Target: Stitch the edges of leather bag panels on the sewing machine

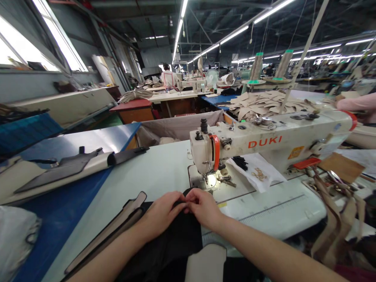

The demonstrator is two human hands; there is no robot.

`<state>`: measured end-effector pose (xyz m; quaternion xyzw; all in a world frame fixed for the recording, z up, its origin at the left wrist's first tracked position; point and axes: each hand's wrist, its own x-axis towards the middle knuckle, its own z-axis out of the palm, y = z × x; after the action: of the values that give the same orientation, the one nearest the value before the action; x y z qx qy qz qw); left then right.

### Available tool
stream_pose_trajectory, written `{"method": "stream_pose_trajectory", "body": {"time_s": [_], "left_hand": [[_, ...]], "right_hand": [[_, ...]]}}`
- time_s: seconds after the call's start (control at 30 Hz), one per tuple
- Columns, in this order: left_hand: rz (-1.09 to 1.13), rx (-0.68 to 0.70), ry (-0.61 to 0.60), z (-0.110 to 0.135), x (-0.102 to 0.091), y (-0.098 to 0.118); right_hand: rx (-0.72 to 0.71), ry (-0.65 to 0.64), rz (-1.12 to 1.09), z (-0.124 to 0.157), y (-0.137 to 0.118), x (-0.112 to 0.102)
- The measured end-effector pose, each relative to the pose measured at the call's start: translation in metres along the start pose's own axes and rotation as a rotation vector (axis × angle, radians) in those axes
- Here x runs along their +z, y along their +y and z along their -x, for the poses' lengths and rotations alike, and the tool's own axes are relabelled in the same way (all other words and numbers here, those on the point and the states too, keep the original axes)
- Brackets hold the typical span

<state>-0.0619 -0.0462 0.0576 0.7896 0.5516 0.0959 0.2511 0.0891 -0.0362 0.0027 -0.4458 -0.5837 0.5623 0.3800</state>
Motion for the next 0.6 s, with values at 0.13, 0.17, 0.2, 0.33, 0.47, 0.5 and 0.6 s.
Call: {"method": "stream_pose_trajectory", "body": {"time_s": [0.13, 0.17, 0.2, 0.33, 0.47, 0.5, 0.6], "left_hand": [[0.074, -0.071, -0.053, -0.005, -0.001, 0.003], [0.087, -0.079, -0.055, -0.006, -0.001, 0.002], [0.096, -0.088, -0.049, -0.008, -0.001, 0.000], [0.118, -0.107, 0.001, -0.014, 0.003, -0.011], [0.086, -0.154, 0.033, -0.019, 0.007, -0.014], [0.076, -0.169, 0.046, -0.020, 0.008, -0.013], [0.053, -0.186, 0.089, -0.021, 0.008, -0.010]], "right_hand": [[0.064, 0.019, -0.024, -0.003, -0.002, 0.004], [0.071, 0.034, -0.011, -0.001, -0.005, 0.004], [0.064, 0.051, 0.016, 0.003, -0.009, 0.001], [-0.164, 0.102, 0.269, 0.036, -0.030, -0.037], [-0.267, 0.189, 0.696, 0.061, -0.046, -0.126], [-0.193, 0.244, 0.886, 0.060, -0.047, -0.151], [0.022, 0.315, 1.203, 0.042, -0.044, -0.212]]}}
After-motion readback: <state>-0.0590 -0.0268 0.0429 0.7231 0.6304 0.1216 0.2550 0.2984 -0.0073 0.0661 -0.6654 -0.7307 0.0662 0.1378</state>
